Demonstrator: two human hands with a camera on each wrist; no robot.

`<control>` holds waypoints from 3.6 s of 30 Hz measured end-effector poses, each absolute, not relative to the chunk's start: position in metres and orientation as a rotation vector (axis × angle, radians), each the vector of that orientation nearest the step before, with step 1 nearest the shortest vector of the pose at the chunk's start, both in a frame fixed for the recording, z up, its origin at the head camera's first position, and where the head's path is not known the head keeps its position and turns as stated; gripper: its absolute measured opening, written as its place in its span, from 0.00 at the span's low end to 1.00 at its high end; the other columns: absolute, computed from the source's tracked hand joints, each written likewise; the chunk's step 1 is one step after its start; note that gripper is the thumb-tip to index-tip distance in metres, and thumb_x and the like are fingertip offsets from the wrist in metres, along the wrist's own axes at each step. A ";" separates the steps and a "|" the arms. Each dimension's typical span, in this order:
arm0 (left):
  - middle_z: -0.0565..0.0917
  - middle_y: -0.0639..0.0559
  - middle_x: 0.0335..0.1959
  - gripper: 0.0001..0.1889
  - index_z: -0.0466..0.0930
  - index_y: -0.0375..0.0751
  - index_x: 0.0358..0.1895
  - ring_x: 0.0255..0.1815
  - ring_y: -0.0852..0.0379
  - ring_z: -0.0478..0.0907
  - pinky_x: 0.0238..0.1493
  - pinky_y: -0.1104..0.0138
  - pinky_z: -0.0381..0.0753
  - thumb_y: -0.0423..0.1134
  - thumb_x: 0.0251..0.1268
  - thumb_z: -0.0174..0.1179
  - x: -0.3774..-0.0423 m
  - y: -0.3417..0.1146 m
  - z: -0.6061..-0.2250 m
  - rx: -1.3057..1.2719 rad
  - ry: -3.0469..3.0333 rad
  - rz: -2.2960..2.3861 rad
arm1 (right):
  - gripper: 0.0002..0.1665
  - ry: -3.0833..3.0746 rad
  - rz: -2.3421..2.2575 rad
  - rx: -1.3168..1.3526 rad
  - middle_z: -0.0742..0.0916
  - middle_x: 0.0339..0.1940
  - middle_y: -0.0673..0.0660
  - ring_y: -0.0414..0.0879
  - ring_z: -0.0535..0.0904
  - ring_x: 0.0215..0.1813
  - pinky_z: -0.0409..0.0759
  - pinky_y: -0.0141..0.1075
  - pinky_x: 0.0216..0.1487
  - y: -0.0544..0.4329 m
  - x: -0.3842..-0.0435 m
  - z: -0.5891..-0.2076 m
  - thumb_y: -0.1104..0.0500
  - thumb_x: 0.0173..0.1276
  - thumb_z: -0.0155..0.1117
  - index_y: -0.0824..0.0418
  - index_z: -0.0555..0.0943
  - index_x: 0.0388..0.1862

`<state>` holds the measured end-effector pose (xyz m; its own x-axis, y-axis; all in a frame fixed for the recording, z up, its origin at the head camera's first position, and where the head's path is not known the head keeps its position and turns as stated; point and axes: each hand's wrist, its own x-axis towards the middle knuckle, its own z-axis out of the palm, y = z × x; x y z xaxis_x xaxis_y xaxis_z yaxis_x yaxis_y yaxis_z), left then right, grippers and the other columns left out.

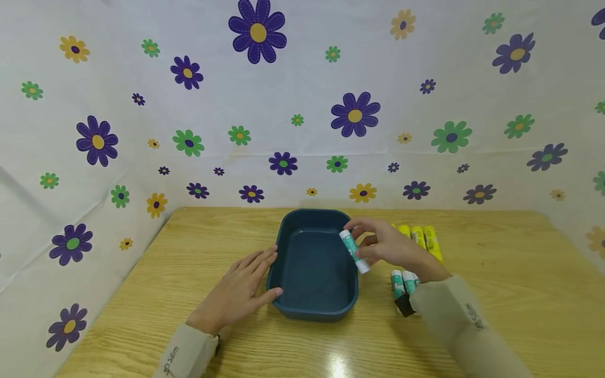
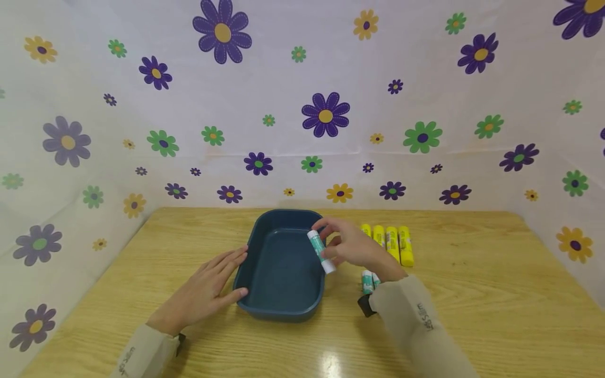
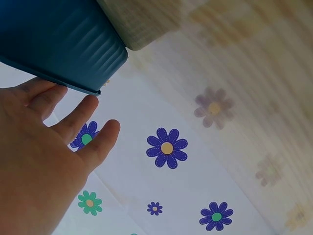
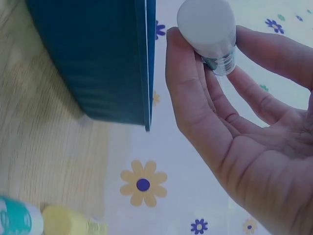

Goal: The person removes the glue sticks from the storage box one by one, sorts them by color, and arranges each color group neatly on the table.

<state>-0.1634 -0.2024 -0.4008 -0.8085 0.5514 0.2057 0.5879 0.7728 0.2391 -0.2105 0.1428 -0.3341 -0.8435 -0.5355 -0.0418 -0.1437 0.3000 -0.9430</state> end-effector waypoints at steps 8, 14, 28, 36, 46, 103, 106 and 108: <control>0.58 0.47 0.81 0.41 0.60 0.34 0.78 0.78 0.41 0.57 0.73 0.41 0.60 0.62 0.75 0.52 -0.163 -0.202 -0.400 -0.917 -2.842 -0.439 | 0.33 2.312 -1.528 -0.599 0.75 0.58 0.71 0.56 0.81 0.44 0.85 0.45 0.40 0.165 -0.206 -0.332 0.72 0.67 0.60 0.71 0.66 0.71; 0.59 0.46 0.80 0.41 0.61 0.33 0.77 0.78 0.40 0.57 0.72 0.40 0.61 0.62 0.74 0.54 -0.163 -0.202 -0.400 -0.916 -2.833 -0.452 | 0.33 2.326 -1.549 -0.601 0.74 0.57 0.71 0.56 0.80 0.44 0.84 0.42 0.37 0.178 -0.203 -0.330 0.72 0.66 0.62 0.71 0.67 0.70; 0.59 0.46 0.80 0.41 0.61 0.33 0.77 0.78 0.40 0.58 0.72 0.41 0.61 0.62 0.74 0.53 -0.164 -0.202 -0.400 -0.919 -2.830 -0.448 | 0.32 2.397 -1.537 -0.635 0.76 0.55 0.70 0.56 0.80 0.46 0.85 0.40 0.36 0.205 -0.191 -0.327 0.72 0.66 0.63 0.73 0.66 0.69; 0.59 0.45 0.80 0.41 0.61 0.33 0.77 0.78 0.40 0.58 0.71 0.40 0.62 0.62 0.75 0.53 -0.164 -0.202 -0.402 -0.922 -2.823 -0.449 | 0.32 2.451 -1.508 -0.527 0.75 0.57 0.70 0.57 0.79 0.49 0.86 0.42 0.39 0.224 -0.184 -0.332 0.72 0.67 0.63 0.72 0.66 0.68; 0.59 0.45 0.80 0.41 0.62 0.32 0.77 0.77 0.39 0.59 0.71 0.40 0.62 0.61 0.75 0.53 -0.164 -0.202 -0.402 -0.930 -2.809 -0.454 | 0.32 2.456 -1.468 -0.508 0.76 0.54 0.70 0.57 0.80 0.49 0.87 0.42 0.37 0.248 -0.178 -0.344 0.72 0.67 0.62 0.76 0.64 0.68; 0.58 0.46 0.81 0.42 0.60 0.33 0.78 0.78 0.40 0.58 0.72 0.40 0.61 0.62 0.75 0.52 -0.163 -0.202 -0.401 -0.911 -2.839 -0.433 | 0.29 2.534 -1.109 -0.216 0.80 0.46 0.73 0.56 0.83 0.43 0.88 0.47 0.37 0.272 -0.175 -0.386 0.70 0.66 0.66 0.82 0.66 0.60; 0.58 0.46 0.81 0.41 0.60 0.34 0.78 0.78 0.39 0.58 0.71 0.40 0.61 0.62 0.75 0.52 -0.162 -0.203 -0.401 -0.908 -2.829 -0.433 | 0.30 2.549 -1.096 -0.209 0.80 0.46 0.73 0.57 0.83 0.44 0.88 0.47 0.37 0.271 -0.175 -0.386 0.69 0.66 0.67 0.82 0.66 0.61; 0.58 0.45 0.81 0.41 0.59 0.34 0.78 0.78 0.39 0.58 0.71 0.39 0.61 0.62 0.75 0.52 -0.163 -0.203 -0.401 -0.911 -2.822 -0.435 | 0.31 2.553 -1.088 -0.209 0.80 0.47 0.74 0.58 0.83 0.44 0.88 0.47 0.37 0.273 -0.176 -0.386 0.68 0.67 0.66 0.82 0.65 0.62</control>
